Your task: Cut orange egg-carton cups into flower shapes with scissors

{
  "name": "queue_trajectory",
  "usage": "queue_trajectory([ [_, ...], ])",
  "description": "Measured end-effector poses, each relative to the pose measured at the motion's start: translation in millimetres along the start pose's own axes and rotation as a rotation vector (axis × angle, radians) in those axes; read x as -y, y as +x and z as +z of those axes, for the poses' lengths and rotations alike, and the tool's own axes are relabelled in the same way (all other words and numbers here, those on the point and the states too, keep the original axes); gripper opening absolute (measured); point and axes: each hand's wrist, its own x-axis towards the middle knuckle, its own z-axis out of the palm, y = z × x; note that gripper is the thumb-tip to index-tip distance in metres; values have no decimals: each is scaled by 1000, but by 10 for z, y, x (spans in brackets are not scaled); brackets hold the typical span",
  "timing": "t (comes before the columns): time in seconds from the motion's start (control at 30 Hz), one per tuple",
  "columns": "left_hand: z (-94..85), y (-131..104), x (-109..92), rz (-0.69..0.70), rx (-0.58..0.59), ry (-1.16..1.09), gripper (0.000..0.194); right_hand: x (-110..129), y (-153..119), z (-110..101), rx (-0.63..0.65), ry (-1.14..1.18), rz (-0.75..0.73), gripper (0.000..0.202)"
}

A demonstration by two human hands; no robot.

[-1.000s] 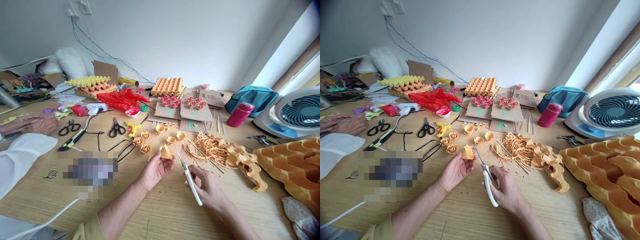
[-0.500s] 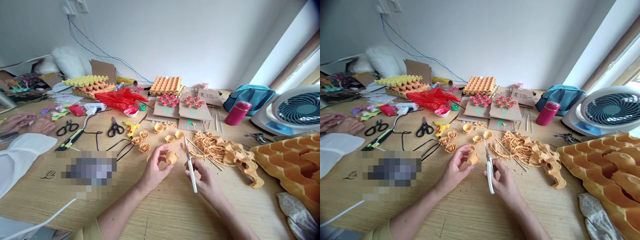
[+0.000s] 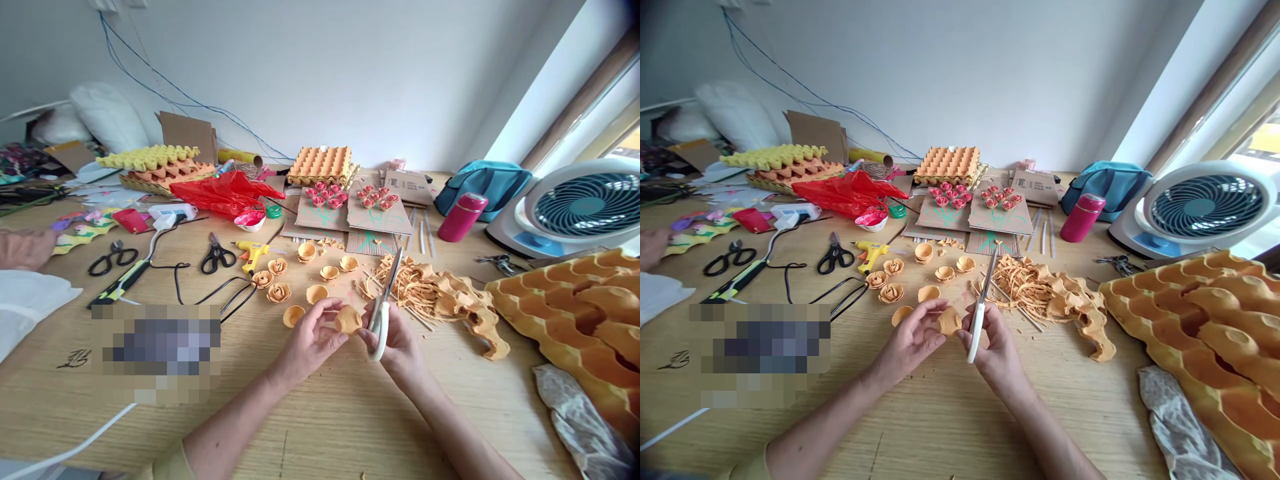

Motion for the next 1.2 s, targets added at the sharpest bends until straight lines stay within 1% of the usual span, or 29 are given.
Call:
queue_trajectory([
  [0.07, 0, 15, 1, -88, 3, -43, 43, 9, -7, 8, 0, -6, -5, 35],
  [0.13, -2, 24, -5, -131, -2, -65, 41, 30, -11, 6, 10, -29, -17, 34],
  [0.23, -19, 32, -29, -123, -47, -99, 39, 87, -12, -31, 23, -114, -41, 29],
  [0.33, -54, 45, -61, -115, -111, -181, 42, 150, -7, -110, 47, -247, -41, 21],
  [0.4, -82, 59, -74, -121, -137, -267, 42, 178, -2, -158, 90, -381, -51, 17],
  [0.47, -107, 73, -76, -132, -146, -353, 40, 189, 0, -176, 145, -502, -87, 19],
  [0.6, -137, 83, -61, -148, -145, -451, 37, 184, -9, -128, 254, -658, -157, 21],
  [0.7, -143, 79, -59, -138, -131, -489, 35, 179, -20, -85, 298, -695, -191, 19],
  [0.87, -143, 69, -75, -127, -114, -498, 34, 173, -20, -69, 327, -733, -204, 15],
  [1.0, -147, 69, -64, -133, -105, -460, 40, 176, -18, -63, 324, -764, -213, 20],
  [1.2, -145, 66, -54, -110, -122, -404, 40, 162, -24, -67, 328, -772, -215, 25],
])
